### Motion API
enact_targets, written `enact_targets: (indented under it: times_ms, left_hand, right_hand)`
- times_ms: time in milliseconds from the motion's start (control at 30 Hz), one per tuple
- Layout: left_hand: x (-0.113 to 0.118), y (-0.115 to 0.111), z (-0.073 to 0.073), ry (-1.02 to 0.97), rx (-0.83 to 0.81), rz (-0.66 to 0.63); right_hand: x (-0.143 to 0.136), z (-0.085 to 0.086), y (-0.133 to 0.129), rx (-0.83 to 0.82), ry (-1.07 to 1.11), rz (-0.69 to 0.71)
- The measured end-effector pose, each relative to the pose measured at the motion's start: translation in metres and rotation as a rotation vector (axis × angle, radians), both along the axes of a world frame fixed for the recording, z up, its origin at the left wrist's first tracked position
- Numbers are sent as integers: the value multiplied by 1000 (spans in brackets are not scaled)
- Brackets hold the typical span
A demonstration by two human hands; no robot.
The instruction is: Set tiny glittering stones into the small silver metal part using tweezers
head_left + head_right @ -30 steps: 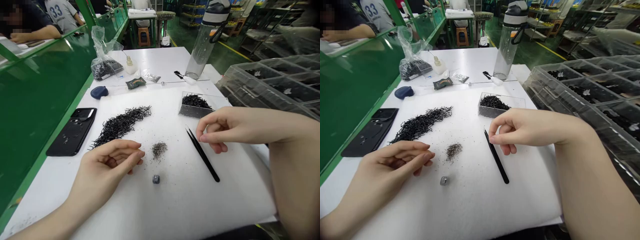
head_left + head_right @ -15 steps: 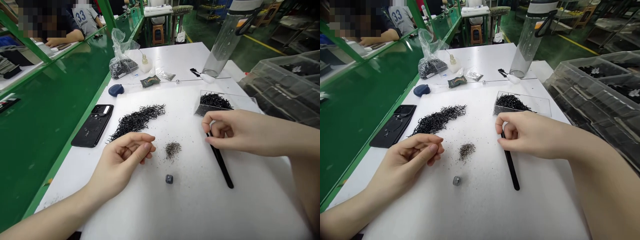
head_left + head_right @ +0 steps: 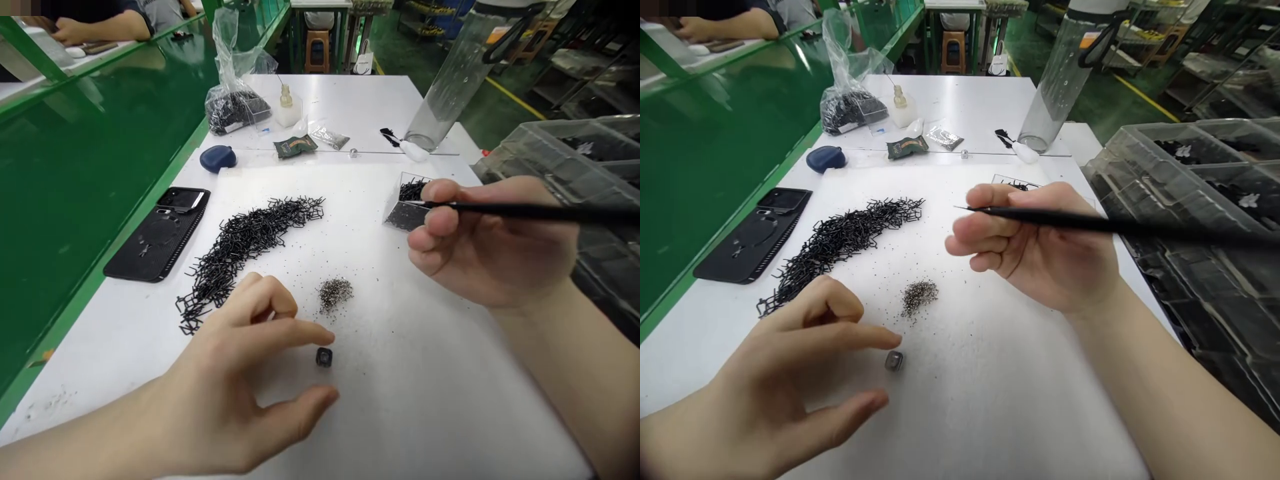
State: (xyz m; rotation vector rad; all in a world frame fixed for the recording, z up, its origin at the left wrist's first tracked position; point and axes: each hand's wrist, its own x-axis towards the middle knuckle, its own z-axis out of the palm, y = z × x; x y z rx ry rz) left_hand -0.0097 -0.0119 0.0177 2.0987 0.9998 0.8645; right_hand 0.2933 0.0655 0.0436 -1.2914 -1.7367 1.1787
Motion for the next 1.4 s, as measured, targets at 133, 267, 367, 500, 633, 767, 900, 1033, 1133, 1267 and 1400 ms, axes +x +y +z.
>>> enact_targets:
  times_ms: [133, 267, 367, 500, 633, 767, 900, 1033, 1133, 1267, 1400]
  left_hand:
    - [0, 0, -5, 91, 82, -75]
    - [-3, 2, -8, 117, 91, -75]
    - [-6, 2, -10, 111, 70, -37]
    - [-6, 2, -11, 125, 41, -8]
    - [-4, 2, -10, 134, 47, 28]
    - [-3, 3, -9, 161, 67, 9]
    - [-3, 1, -7, 186, 54, -11]
    - [-3, -1, -8, 199, 41, -17]
    - [-5, -1, -9, 195, 40, -15]
    - [-5, 0, -9, 197, 45, -5]
    - [-2, 1, -8, 176, 48, 28]
  right_hand:
    - [4, -6, -5, -293, 424, 117]
    - [1, -9, -14, -259, 365, 215]
    - [-3, -9, -18, -132, 185, 221]
    - [-7, -14, -18, 44, 51, 264]
    - [-9, -16, -18, -7, 42, 254]
    - [-11, -12, -17, -51, -25, 219]
    - [-14, -9, -17, 0, -55, 172]
    - [-18, -8, -18, -9, -37, 128]
    - [-19, -9, -19, -30, -20, 125]
    - [-17, -13, -19, -18, -43, 119]
    - [-16, -15, -19, 2, -52, 130]
